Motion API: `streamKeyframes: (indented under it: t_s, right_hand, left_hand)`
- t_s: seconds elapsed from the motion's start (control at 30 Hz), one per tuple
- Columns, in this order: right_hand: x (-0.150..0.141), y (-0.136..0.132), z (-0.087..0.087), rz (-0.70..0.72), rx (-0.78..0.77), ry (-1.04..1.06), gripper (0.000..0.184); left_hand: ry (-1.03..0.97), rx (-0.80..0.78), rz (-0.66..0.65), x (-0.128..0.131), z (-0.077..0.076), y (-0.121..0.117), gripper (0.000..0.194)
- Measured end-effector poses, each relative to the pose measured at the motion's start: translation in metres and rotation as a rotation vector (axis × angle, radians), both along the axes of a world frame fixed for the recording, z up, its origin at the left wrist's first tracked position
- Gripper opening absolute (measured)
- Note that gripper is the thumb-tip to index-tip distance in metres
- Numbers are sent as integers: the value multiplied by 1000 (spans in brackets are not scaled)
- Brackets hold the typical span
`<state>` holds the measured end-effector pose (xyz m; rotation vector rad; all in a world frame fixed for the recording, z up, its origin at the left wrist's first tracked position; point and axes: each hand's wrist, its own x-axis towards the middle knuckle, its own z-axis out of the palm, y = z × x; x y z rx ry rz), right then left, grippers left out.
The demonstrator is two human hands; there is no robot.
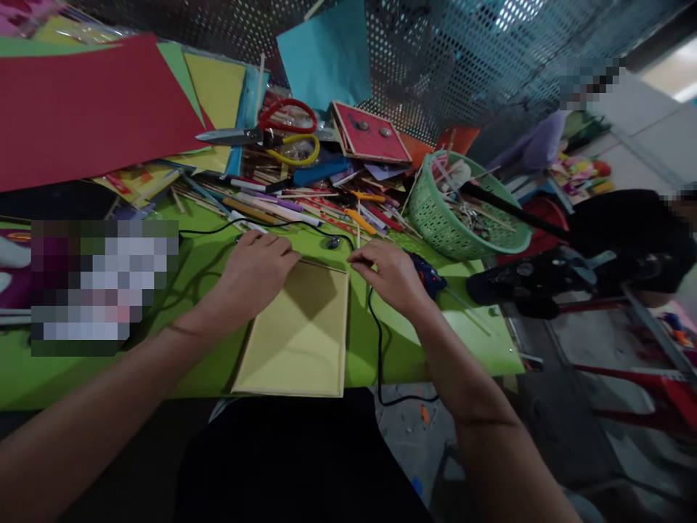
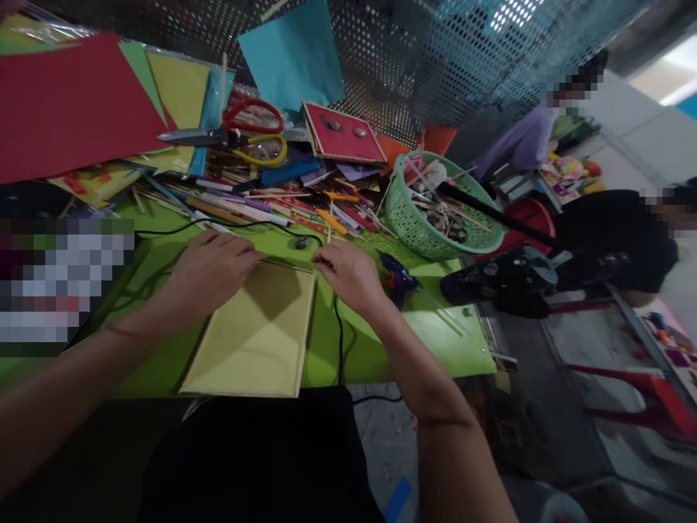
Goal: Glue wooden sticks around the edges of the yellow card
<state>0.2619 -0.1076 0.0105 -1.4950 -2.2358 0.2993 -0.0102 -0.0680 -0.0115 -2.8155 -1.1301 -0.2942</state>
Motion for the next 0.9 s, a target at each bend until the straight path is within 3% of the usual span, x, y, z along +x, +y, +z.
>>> streamKeyframes:
  t_s: [0.2,0.33,0.57,0.9]
  right_hand:
    - [-7,2,-10,22,-35,-18,13]
    - [-14,3,-18,65,-43,-24,13]
    - [-17,6,-29,85,-20,-57,17]
    - [-16,4,-31,77,-9,-75,17]
  left_hand:
    - [-23,45,-8,-2,-6,-1,34]
    - [-142,-54,44,-13,-10,3,29]
    - [-187,-210,209,-34,-1,8,29]
    - [-143,-272,226,-33,-4,10,30]
